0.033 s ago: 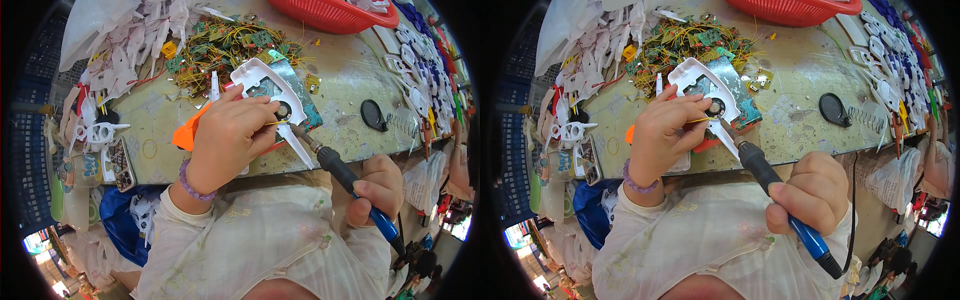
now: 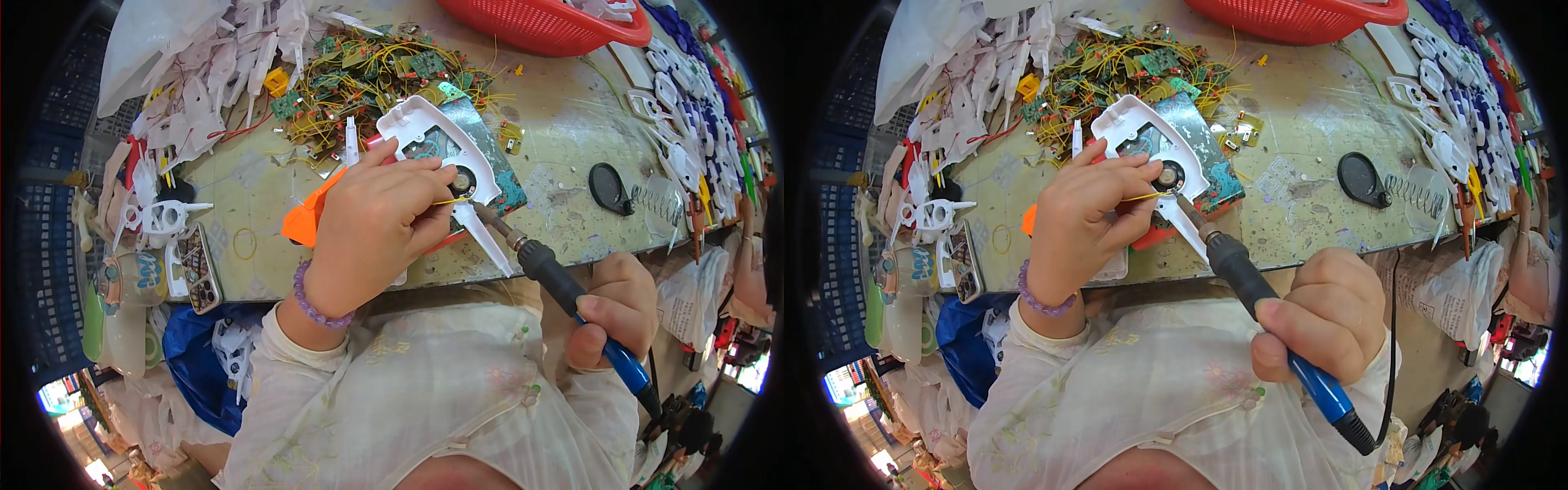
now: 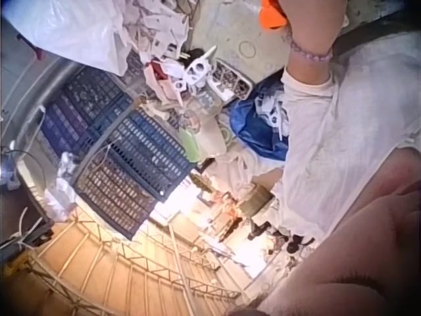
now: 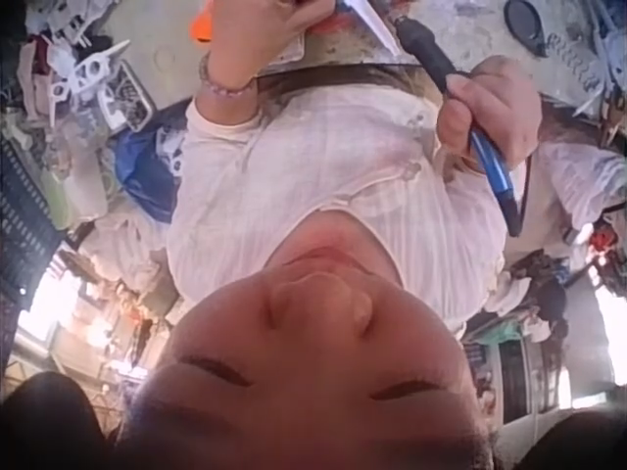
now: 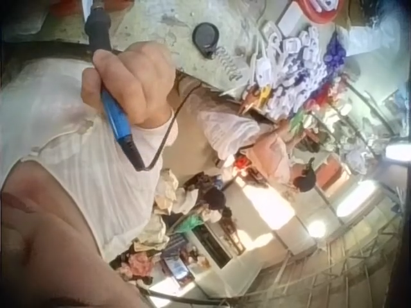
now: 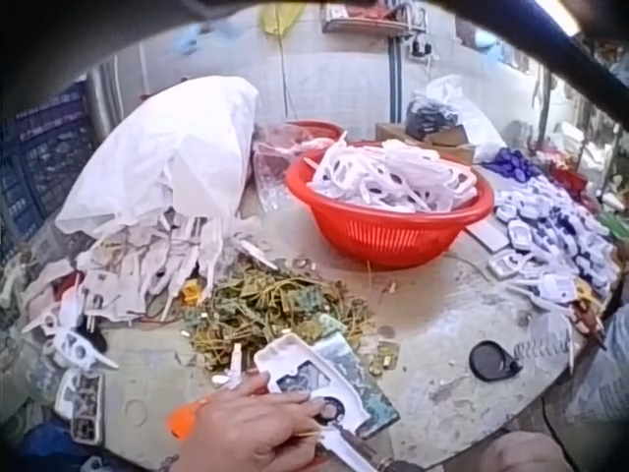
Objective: Soldering wires and components onto small circuit boards for toy walkie-talkies.
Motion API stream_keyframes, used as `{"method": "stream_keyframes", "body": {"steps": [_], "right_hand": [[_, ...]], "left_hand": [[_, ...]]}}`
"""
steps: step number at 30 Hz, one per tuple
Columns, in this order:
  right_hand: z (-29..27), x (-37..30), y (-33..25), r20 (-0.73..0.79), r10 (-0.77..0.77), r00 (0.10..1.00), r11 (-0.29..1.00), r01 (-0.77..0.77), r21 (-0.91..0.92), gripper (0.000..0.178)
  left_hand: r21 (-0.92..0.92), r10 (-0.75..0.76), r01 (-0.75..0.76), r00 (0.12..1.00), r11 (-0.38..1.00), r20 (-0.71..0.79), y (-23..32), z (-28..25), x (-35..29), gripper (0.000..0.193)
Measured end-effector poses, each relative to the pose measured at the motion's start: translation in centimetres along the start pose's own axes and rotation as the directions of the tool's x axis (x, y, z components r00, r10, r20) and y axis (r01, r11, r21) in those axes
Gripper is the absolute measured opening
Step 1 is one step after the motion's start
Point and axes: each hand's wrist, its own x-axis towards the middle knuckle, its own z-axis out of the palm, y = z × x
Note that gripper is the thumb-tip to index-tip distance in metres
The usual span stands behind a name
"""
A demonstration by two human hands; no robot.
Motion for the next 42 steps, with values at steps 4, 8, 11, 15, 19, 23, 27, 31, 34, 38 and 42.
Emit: {"method": "stream_keyframes", "body": {"steps": [4, 8, 11, 15, 19, 23, 27, 31, 34, 38, 42], "right_hand": [[0.1, -0.5, 0.2, -0.064, 0.011, 0.998, 0.999, -0.008, 0.047, 0.020], [0.5, -0.4, 0.5, -0.122, 0.062, 0.991, 0.997, -0.056, 0.052, 0.023], [0.7, -0.8, 0.6, -0.361, 0.052, 0.931, 0.999, -0.054, 0.003, 0.029], [0.0, -2.1, 1.1, -0.480, 0.145, 0.865, 0.988, -0.150, 0.029, 0.032], [-0.4, -3.2, 1.6, -0.505, 0.167, 0.847, 0.985, -0.163, 0.053, 0.028], [-0.4, -4.7, 2.2, -0.567, 0.171, 0.806, 0.983, -0.183, 0.036, 0.027], [-0.5, -5.5, 1.7, -0.618, 0.263, 0.741, 0.964, -0.230, 0.135, 0.024], [-0.5, -5.8, 1.8, -0.616, 0.268, 0.741, 0.962, -0.245, 0.123, 0.025], [-0.5, -5.7, 1.7, -0.616, 0.255, 0.745, 0.965, -0.234, 0.117, 0.025], [-0.6, -4.6, 1.3, -0.513, 0.195, 0.836, 0.981, -0.170, 0.096, 0.027], [0.0, -3.2, 0.7, -0.451, 0.183, 0.874, 0.983, -0.162, 0.086, 0.027]], "left_hand": [[0.008, 0.053, -0.052, 0.997, 0.999, -0.049, 0.0, 0.2, 0.1, 0.014], [0.013, 0.036, -0.036, 0.999, 0.999, -0.022, -0.1, -0.1, 0.0, 0.013], [0.002, 0.017, -0.017, 1.000, 1.000, 0.005, 0.2, -0.1, 0.2, 0.012], [-0.006, 0.006, -0.006, 1.000, 1.000, 0.006, 0.1, -0.3, 0.1, 0.013], [-0.026, 0.004, -0.004, 1.000, 1.000, 0.007, 0.4, -0.6, 0.1, 0.018], [-0.011, 0.050, -0.052, 0.994, 0.999, -0.101, 0.2, -1.4, -0.3, 0.026], [-0.023, 0.035, -0.039, 0.990, 0.999, -0.136, -0.2, -1.3, -1.3, 0.030], [0.086, 0.085, -0.070, 0.981, 0.994, -0.176, -0.1, -1.2, -1.5, 0.029], [0.122, 0.124, -0.096, 0.961, 0.988, -0.248, 0.5, -0.7, -0.9, 0.024], [0.137, 0.117, -0.090, 0.972, 0.987, -0.203, 1.3, -0.4, -0.5, 0.018], [0.172, 0.095, -0.064, 0.979, 0.983, -0.178, 1.7, 0.0, 0.0, 0.014]]}}
